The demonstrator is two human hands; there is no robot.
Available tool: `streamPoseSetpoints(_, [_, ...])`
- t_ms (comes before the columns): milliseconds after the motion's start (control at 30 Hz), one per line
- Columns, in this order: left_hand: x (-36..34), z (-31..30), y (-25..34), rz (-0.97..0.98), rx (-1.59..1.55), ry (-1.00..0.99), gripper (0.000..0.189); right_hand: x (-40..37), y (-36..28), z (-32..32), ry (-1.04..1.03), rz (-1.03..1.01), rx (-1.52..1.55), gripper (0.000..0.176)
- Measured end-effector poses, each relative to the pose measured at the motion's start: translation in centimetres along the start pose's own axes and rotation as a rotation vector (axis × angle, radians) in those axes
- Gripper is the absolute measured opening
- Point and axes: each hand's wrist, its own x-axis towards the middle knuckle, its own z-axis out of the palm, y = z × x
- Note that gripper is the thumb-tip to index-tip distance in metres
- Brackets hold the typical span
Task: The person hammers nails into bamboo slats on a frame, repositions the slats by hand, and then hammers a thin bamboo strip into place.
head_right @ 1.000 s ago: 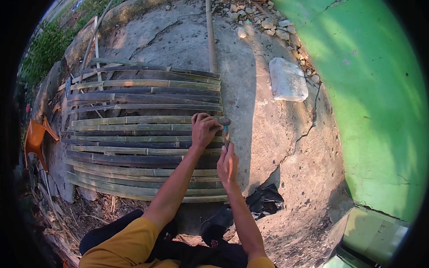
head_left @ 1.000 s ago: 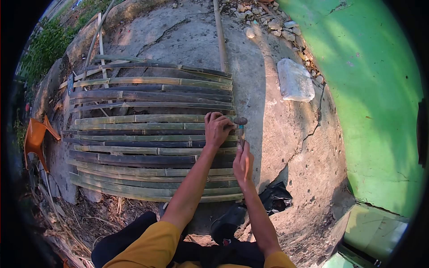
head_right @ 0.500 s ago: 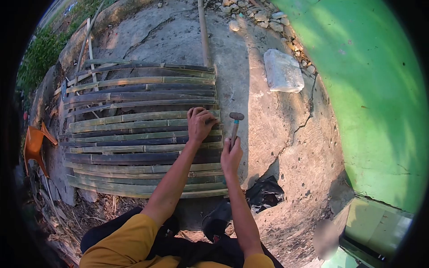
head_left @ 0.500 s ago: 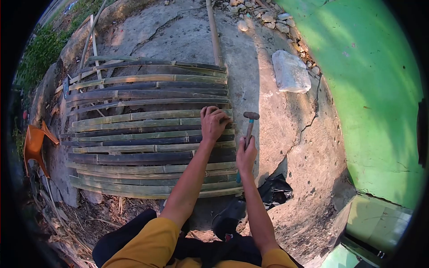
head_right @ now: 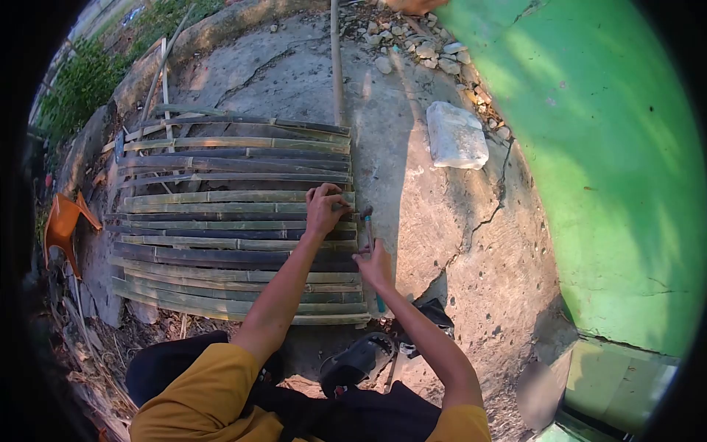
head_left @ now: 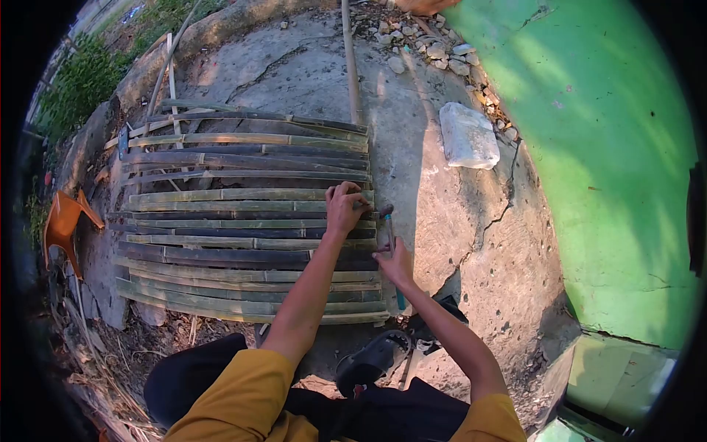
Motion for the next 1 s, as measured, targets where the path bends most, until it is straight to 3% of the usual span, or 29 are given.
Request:
streamPoseSetpoints(167, [-0.3,0.3,-0.2,-0.048,0.036,0.02,0.02,0.9,1.0,-0.9,-0.127,-0.054,0.035,0.047])
streamPoseSetpoints(400, [0.0,-1.0,1.0,0.018,0.085,-0.053,0.019,-0.3,1.3,0.1,-0.008,-0.116,0.08,0.046])
streamPoseSetpoints(467, [-1.3,-0.9,0.4,0.008,0.065,-0.06,0.019,-2.0,0.9,0.0,-0.05,-0.012,0.141,0.042])
streamPoseSetpoints(800, [-6.5,-2.0,-0.2,0.044,0.003,-0.152,0.019,-9.4,1.8,4.4,0.153,-0.025,0.085,0.044])
streamPoseSetpoints(1000, [-6.0,-2.3,-0.1,0.025,-0.023,-0.152,0.017,-9.0,0.8,4.2,0.215,0.006,0.122,0.031])
